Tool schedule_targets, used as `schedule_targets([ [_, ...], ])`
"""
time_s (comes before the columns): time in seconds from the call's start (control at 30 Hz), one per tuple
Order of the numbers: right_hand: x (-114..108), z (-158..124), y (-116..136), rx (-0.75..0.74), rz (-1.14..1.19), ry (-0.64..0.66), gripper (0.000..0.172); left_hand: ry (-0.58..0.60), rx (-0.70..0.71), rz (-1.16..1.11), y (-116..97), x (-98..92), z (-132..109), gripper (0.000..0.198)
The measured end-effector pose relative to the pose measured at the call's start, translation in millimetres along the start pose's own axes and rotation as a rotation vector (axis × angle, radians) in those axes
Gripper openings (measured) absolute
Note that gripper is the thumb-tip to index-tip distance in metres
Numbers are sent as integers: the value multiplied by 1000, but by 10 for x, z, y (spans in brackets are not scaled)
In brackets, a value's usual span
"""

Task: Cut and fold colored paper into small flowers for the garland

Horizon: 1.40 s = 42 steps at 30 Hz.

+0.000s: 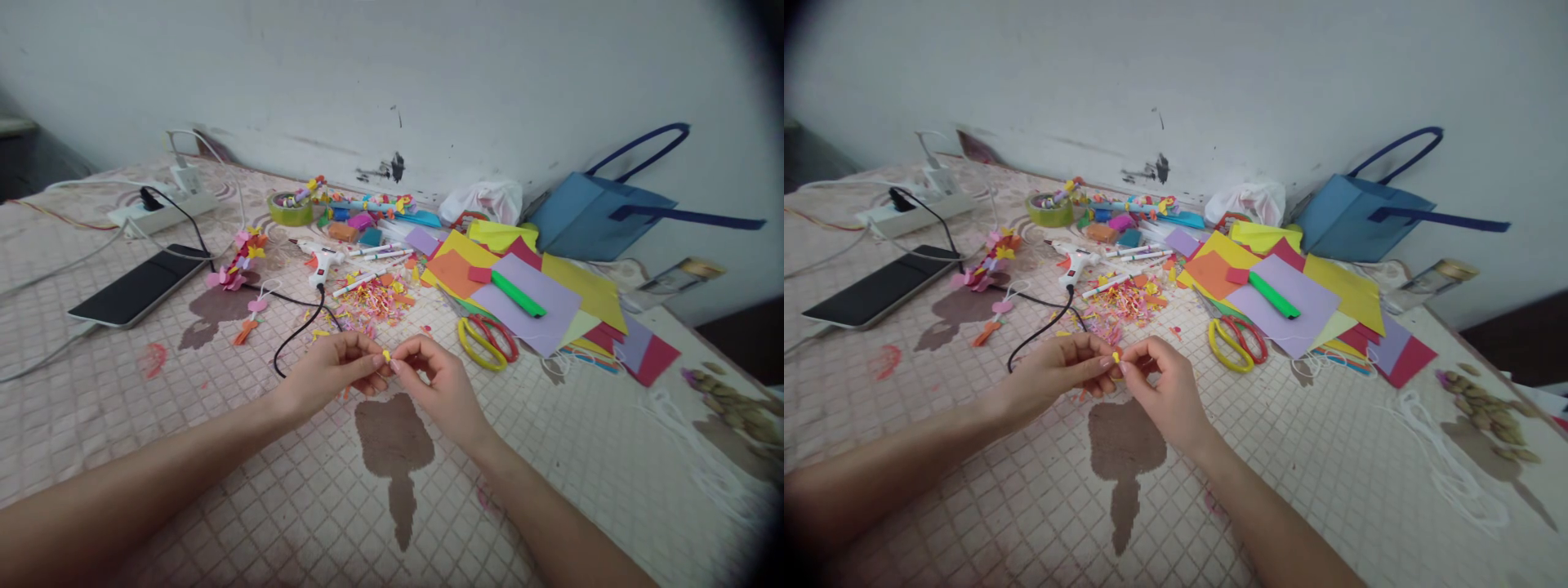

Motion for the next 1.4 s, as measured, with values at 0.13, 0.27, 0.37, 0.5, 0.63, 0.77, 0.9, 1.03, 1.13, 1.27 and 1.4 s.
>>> schedule_targets([
  [0.13,1,-3,7,-11,-11,2,5,-56,105,45,-75,-35,-2,19],
  [0.27,-1,-5,5,-13,-5,0,6,-77,145,123,-100,-46,-15,18],
  [0.37,1,-4,-4,-3,3,-2,5,-43,95,113,-61,-26,-15,20],
  [0.5,7,0,-48,55,22,2,3,-50,82,108,-56,-35,-14,17],
  [0.63,25,-5,-127,156,69,24,3,-93,177,139,-130,-52,-28,15],
  [0.77,38,-15,-191,231,95,40,5,-98,240,206,-160,-38,-44,13],
  [0.9,51,-26,-204,263,130,49,6,-99,279,251,-165,-40,-50,13],
  [1.03,75,-39,-183,278,142,60,6,-119,348,374,-186,-49,-72,10],
  [1.13,88,-47,-180,306,146,65,7,-144,407,469,-218,-51,-100,10],
  [1.27,97,-48,-189,333,184,69,8,-151,452,523,-256,-30,-127,11],
  [1.4,87,-48,-211,338,191,62,8,-133,457,530,-266,-7,-125,11],
])
Point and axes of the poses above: each hand's wrist, its own z-axis towards the middle knuckle, its own x-axis out of the palm, y = z × x, the point moved 8 cm from there along z, towards the middle knuckle, and after that the axes turned 14 degrees about -y, right-handed, at the moved point
